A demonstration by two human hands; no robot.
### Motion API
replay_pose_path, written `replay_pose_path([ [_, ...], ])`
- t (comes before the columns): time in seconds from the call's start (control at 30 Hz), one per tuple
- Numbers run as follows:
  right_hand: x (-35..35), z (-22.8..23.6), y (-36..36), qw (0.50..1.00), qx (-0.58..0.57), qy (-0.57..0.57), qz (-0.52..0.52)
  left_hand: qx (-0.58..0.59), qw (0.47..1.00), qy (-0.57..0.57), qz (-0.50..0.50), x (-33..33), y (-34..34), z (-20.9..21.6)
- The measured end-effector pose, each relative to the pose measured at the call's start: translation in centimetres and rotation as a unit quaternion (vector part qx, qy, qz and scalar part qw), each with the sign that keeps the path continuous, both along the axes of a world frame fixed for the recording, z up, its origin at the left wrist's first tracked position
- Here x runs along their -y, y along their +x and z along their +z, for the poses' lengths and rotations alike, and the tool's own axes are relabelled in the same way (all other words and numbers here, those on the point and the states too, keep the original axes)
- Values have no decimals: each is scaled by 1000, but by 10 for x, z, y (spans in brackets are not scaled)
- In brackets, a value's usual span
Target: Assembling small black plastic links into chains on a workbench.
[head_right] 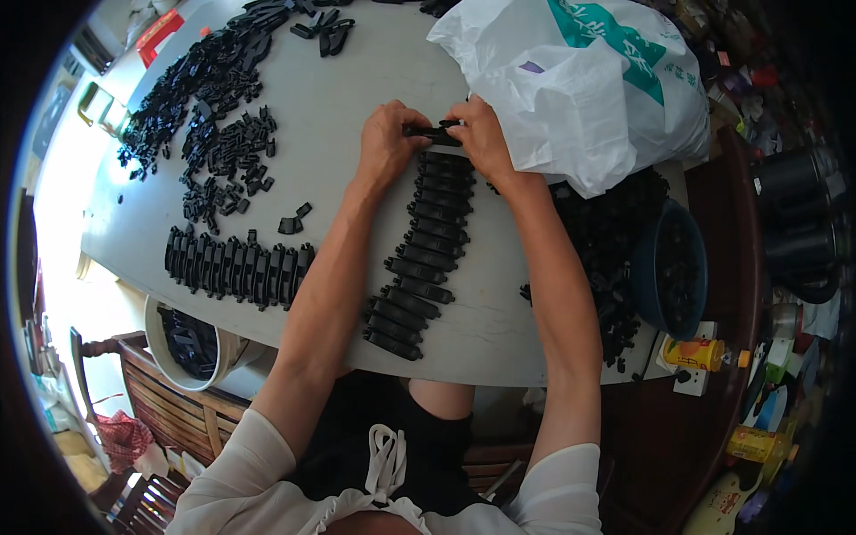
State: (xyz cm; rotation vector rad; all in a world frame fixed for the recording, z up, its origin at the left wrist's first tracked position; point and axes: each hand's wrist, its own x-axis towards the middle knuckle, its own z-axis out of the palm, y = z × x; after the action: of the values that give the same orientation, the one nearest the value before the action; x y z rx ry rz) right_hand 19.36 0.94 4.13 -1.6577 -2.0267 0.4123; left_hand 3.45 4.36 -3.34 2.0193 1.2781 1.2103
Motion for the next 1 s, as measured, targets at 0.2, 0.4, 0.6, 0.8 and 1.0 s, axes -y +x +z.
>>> replay_pose_path([
  [0.2, -12, -14, 5, 987, 129, 66, 64, 3, 1000, -3, 3, 0, 3, 1],
  [0.4, -12, -11, 4, 983, 155, 56, 84, 6, 1000, -2, 4, 0, 4, 2],
  [0.6, -23, -9, 9, 987, 132, 8, 88, 3, 1000, -9, -13, 1, 5, 1],
  [0.8, -37, -17, 5, 982, 131, -74, 117, 15, 1000, 5, -22, 0, 3, 1],
  [1.0, -12, -24, -1, 996, 69, 24, 46, 24, 999, 19, -17, -1, 2, -3],
])
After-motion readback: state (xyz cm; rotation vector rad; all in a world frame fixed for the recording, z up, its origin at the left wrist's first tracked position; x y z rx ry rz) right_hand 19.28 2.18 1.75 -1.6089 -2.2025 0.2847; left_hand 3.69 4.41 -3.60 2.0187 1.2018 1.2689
